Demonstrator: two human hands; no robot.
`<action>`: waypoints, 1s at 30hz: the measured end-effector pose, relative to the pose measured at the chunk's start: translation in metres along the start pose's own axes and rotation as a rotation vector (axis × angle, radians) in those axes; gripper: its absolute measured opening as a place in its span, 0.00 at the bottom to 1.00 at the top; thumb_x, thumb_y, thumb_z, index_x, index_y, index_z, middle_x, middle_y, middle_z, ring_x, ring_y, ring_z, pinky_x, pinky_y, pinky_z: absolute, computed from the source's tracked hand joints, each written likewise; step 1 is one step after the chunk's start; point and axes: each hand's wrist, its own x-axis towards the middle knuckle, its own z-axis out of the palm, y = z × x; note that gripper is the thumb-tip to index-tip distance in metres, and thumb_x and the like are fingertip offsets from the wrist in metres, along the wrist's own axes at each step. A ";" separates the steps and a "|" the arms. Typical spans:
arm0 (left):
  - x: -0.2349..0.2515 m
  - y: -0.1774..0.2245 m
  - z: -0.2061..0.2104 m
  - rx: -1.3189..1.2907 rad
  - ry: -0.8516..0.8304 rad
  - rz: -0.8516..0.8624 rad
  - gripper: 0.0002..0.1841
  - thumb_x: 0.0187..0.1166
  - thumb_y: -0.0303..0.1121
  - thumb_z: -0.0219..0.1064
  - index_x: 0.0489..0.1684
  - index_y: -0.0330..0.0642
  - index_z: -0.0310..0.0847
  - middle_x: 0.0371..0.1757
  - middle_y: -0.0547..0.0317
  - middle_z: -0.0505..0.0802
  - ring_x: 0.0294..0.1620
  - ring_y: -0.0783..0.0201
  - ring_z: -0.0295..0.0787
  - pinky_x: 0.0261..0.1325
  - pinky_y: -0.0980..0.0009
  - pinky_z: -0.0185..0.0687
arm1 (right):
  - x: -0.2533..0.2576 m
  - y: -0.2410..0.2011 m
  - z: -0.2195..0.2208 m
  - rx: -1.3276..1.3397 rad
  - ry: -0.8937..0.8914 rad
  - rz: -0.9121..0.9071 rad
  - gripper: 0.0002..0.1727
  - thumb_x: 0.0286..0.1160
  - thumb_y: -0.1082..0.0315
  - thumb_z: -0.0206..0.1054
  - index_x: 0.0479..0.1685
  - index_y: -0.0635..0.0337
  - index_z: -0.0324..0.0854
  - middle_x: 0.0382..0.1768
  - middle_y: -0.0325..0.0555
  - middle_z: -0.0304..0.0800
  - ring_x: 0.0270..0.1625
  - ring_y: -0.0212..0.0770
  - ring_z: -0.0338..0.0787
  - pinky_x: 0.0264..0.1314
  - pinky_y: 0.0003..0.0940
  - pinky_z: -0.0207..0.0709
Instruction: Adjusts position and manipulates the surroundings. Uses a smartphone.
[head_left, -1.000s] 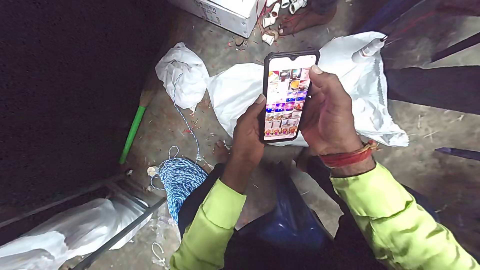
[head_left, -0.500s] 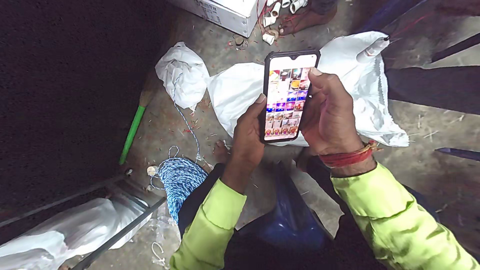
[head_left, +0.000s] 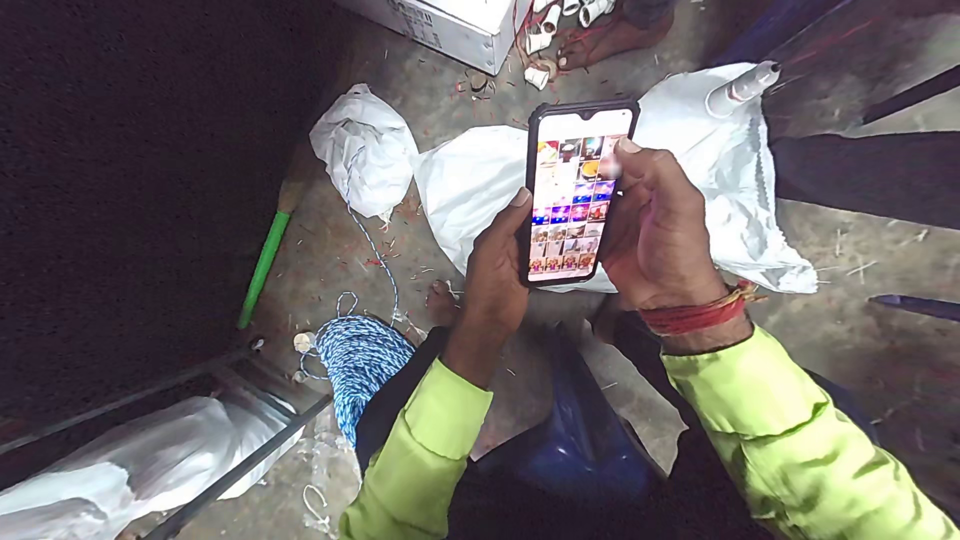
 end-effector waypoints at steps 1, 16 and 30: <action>0.000 0.000 0.000 0.006 0.001 0.000 0.21 0.91 0.53 0.52 0.67 0.53 0.81 0.57 0.60 0.93 0.56 0.65 0.93 0.58 0.61 0.91 | 0.002 0.001 0.000 0.004 0.004 -0.008 0.24 0.93 0.48 0.44 0.62 0.50 0.82 0.49 0.39 0.94 0.50 0.35 0.95 0.52 0.37 0.91; -0.002 -0.001 -0.001 0.024 0.012 -0.009 0.21 0.91 0.54 0.52 0.68 0.55 0.81 0.59 0.59 0.93 0.57 0.63 0.93 0.58 0.59 0.91 | -0.001 0.000 0.000 -0.027 0.010 0.003 0.24 0.93 0.47 0.44 0.63 0.48 0.83 0.49 0.37 0.94 0.49 0.34 0.95 0.50 0.36 0.91; -0.003 -0.002 -0.004 0.049 0.014 -0.015 0.23 0.89 0.58 0.54 0.68 0.57 0.82 0.61 0.60 0.93 0.60 0.62 0.92 0.60 0.57 0.90 | -0.002 -0.001 -0.002 0.031 -0.093 -0.023 0.34 0.92 0.37 0.31 0.75 0.43 0.77 0.58 0.35 0.93 0.55 0.33 0.94 0.55 0.36 0.91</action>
